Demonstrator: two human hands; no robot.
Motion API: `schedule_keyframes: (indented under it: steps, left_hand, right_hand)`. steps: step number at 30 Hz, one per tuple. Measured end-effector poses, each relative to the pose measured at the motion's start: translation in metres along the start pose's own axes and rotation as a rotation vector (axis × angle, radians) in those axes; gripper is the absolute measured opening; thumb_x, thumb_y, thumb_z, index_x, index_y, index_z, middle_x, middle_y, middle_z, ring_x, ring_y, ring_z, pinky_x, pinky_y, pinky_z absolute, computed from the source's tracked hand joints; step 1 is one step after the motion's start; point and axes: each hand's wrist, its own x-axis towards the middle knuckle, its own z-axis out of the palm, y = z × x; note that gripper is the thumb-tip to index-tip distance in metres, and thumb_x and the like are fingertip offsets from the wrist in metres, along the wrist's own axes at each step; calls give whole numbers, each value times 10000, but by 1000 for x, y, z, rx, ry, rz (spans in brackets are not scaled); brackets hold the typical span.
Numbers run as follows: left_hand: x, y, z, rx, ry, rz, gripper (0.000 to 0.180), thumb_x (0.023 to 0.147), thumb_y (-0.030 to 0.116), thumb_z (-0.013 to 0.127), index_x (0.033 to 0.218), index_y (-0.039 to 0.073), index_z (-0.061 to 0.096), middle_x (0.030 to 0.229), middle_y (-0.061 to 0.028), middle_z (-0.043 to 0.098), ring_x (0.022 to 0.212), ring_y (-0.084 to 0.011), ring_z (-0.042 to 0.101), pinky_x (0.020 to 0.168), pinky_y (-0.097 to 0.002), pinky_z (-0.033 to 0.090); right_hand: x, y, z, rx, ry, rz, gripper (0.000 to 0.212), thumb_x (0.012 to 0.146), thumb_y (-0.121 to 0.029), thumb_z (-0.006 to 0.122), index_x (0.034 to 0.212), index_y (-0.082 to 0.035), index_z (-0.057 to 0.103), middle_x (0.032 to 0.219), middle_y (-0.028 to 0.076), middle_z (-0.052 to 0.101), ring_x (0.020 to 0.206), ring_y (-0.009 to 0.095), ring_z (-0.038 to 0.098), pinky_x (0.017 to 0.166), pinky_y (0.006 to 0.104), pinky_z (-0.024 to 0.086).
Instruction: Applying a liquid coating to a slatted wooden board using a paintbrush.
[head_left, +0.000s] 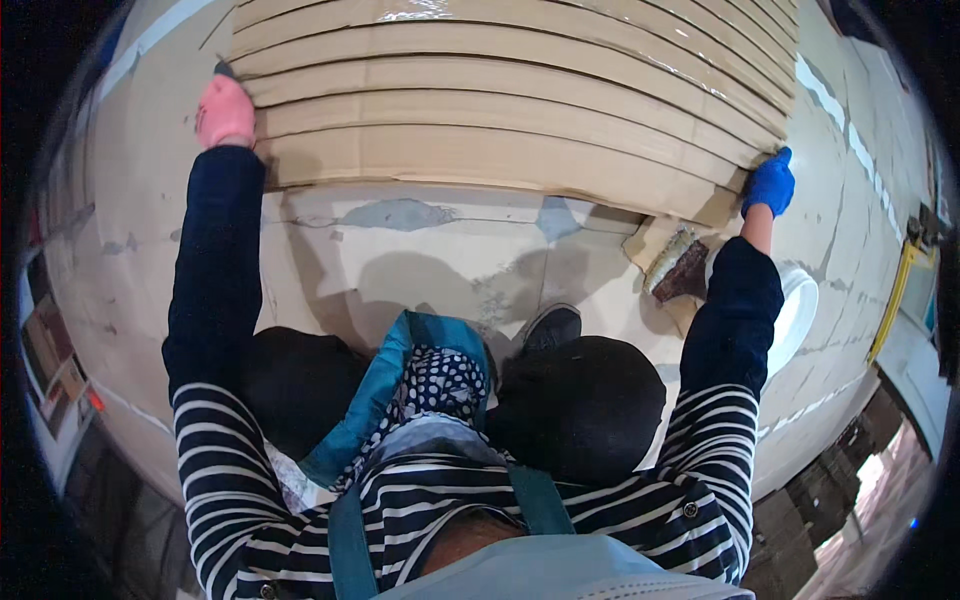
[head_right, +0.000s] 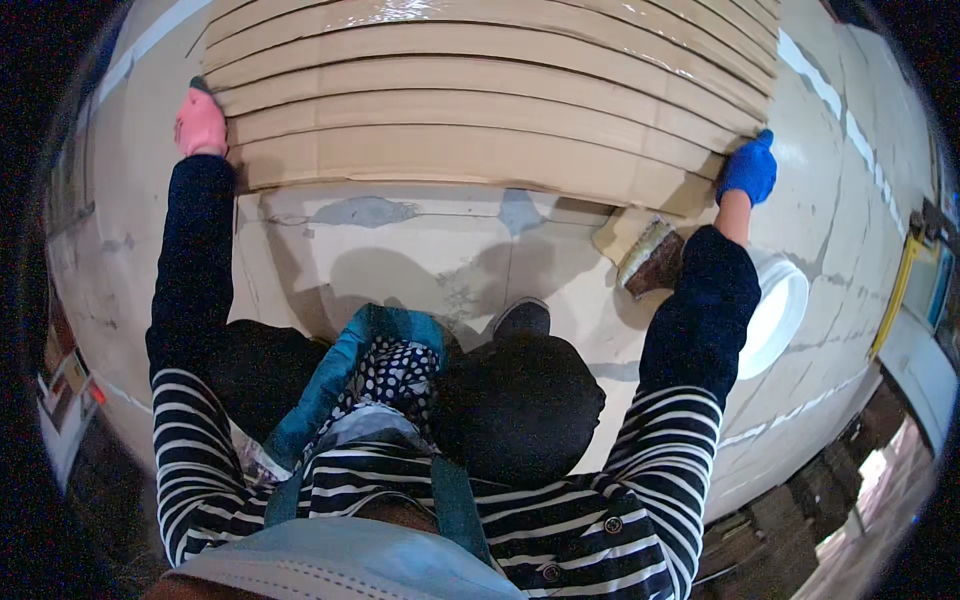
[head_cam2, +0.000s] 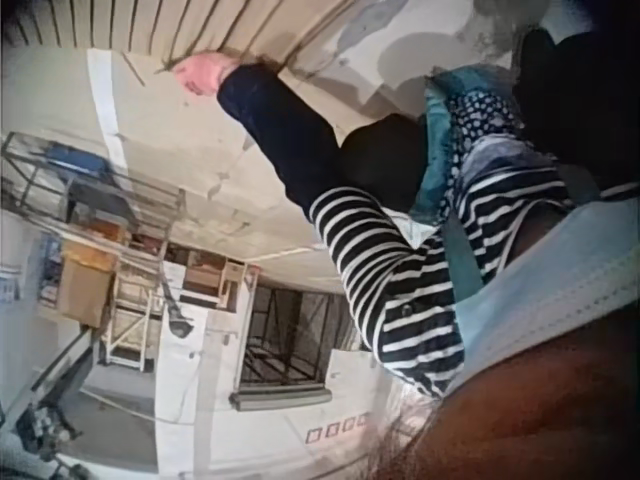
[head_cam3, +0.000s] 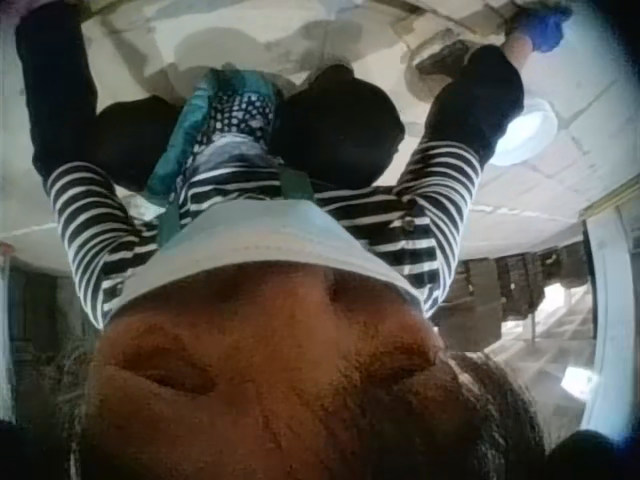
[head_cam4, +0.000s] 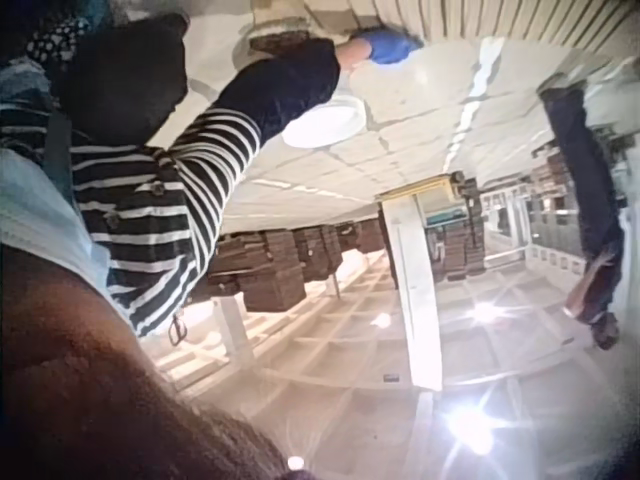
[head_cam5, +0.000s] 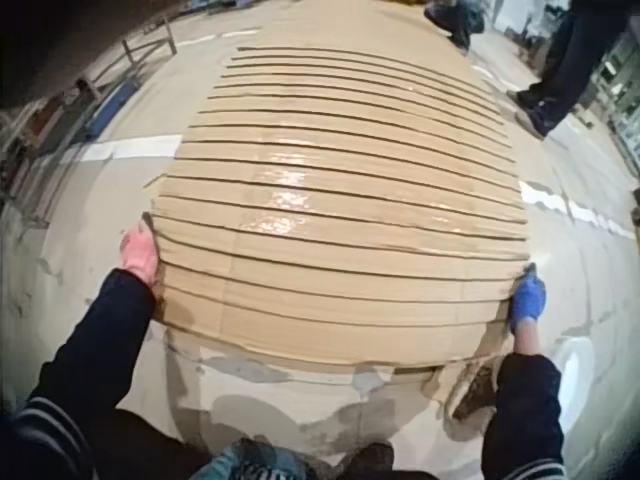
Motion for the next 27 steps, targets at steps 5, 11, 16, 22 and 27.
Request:
schedule_keyframes:
  steps: [5,11,16,22,27]
  left_hand:
    - [16,-1,-16,67,-223,-28,473,876,318,220,1005,39,579,1098,-200,544,1019,-347,518,879,-415,398]
    - [58,-24,-10,-10,-163,180,471,884,347,245,1118,30,504,1088,-196,551,1058,-352,485,895,-403,390]
    - [63,-40,37,-408,-290,565,414,893,304,320,1166,29,467,1075,-216,553,1038,-349,500,892,-403,393]
    - [39,-19,13,-966,-483,16,527,882,442,384,1134,-6,501,1040,-199,579,988,-268,551,822,-370,430]
    - [12,9,2,-320,8,-125,554,879,468,304,1096,14,537,1072,-220,556,1025,-379,501,880,-413,375]
  right_hand:
    - [2,2,-4,-180,-73,-226,576,913,-422,176,948,-32,597,892,257,597,837,396,573,718,469,437]
    - [35,10,-23,-181,4,-112,615,859,-517,315,895,9,631,873,214,616,834,354,581,779,416,432]
    - [30,-8,8,-122,-58,-537,387,906,-232,311,1178,5,453,915,241,595,887,377,559,793,426,429]
    - [7,-25,8,143,65,-196,542,904,-401,228,937,-6,598,936,237,590,868,397,562,777,468,418]
    - [17,-26,-17,97,10,-188,633,868,-489,244,900,16,623,927,265,585,897,401,559,802,455,419]
